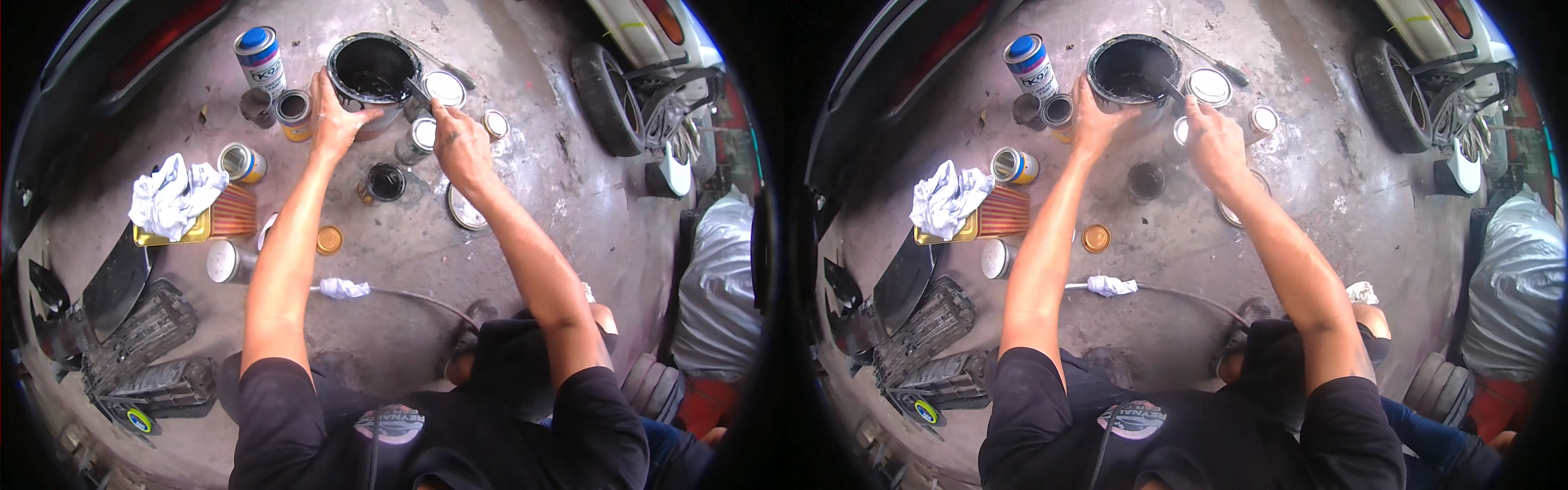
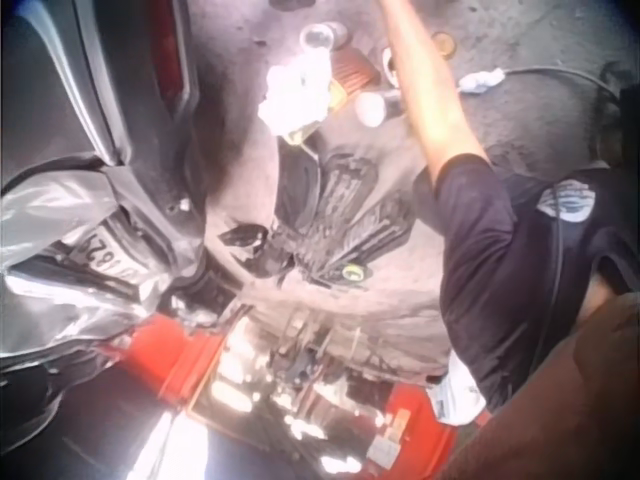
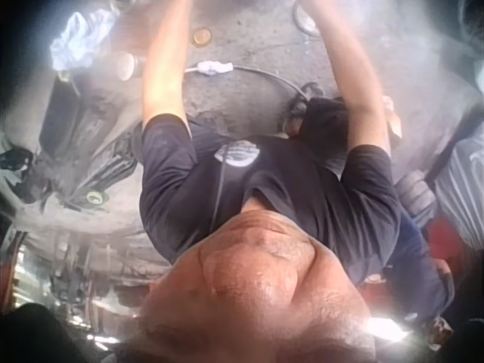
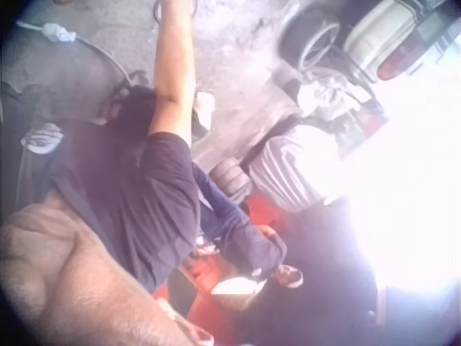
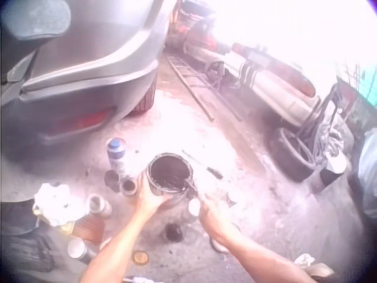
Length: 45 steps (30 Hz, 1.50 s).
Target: The person prepares a paint mixture in a workshop. They open several paint cans, pour a dark liquid from a large container into a smaller can, and stir the contents with a stick. The person also handles a spray gun and wipes it with a cloth.
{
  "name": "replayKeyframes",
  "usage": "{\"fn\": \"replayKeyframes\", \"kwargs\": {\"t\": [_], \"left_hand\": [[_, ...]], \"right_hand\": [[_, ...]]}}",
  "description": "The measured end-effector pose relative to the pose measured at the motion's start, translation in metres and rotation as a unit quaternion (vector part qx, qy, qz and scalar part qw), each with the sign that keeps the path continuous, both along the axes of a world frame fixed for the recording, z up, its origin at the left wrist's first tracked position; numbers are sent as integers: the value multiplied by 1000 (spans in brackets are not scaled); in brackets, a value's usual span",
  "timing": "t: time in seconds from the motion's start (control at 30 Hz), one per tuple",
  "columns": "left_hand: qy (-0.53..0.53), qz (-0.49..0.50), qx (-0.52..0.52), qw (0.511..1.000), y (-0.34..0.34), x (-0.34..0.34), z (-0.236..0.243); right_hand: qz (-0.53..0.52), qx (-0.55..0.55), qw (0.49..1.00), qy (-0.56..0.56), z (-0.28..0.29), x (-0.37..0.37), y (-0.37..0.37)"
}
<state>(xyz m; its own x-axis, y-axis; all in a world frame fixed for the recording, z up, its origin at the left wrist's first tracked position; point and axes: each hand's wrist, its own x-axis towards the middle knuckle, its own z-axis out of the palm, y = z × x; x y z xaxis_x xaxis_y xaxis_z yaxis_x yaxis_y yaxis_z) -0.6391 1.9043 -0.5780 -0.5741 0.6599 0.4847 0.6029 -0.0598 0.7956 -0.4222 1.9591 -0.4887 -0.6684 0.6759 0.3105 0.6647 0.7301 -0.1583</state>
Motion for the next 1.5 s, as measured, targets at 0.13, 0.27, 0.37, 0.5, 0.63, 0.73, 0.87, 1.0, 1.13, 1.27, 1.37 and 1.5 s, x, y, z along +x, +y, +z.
{"fn": "replayKeyframes", "kwargs": {"t": [0.13,0.27,0.37,0.5,0.63,0.73,0.87,1.0,1.13,1.27,1.37,1.5], "left_hand": [[-21,-11,-22,999,-1,-1,8],[-35,-8,-15,999,-4,1,13],[-24,3,-4,1000,-3,2,12],[-11,21,1,1000,1,2,2],[-9,10,1,1000,1,-3,-4],[-17,5,-2,1000,0,-7,-1],[2,17,-6,1000,-1,2,0],[9,28,-9,1000,-2,-1,-2],[5,32,-8,999,-2,-2,-2],[-26,0,-29,999,-1,-3,-1],[-16,26,-9,999,0,-4,-5],[-22,4,-6,1000,0,-6,-6]], "right_hand": [[-37,-44,998,15,4,-13,-11],[-81,-95,992,4,16,-26,-22],[-96,-111,989,24,17,-33,-30],[-95,-110,987,71,9,-30,-30],[-45,-123,985,113,6,-40,-37],[-42,-126,985,107,4,-60,-39],[-56,-72,992,90,11,-68,3],[55,-22,994,-87,39,-64,20],[107,-20,980,-167,40,-52,-2],[90,-28,987,-128,45,-27,-20],[94,-31,989,-111,53,-15,-19],[88,-45,994,-48,57,-3,-12]]}}
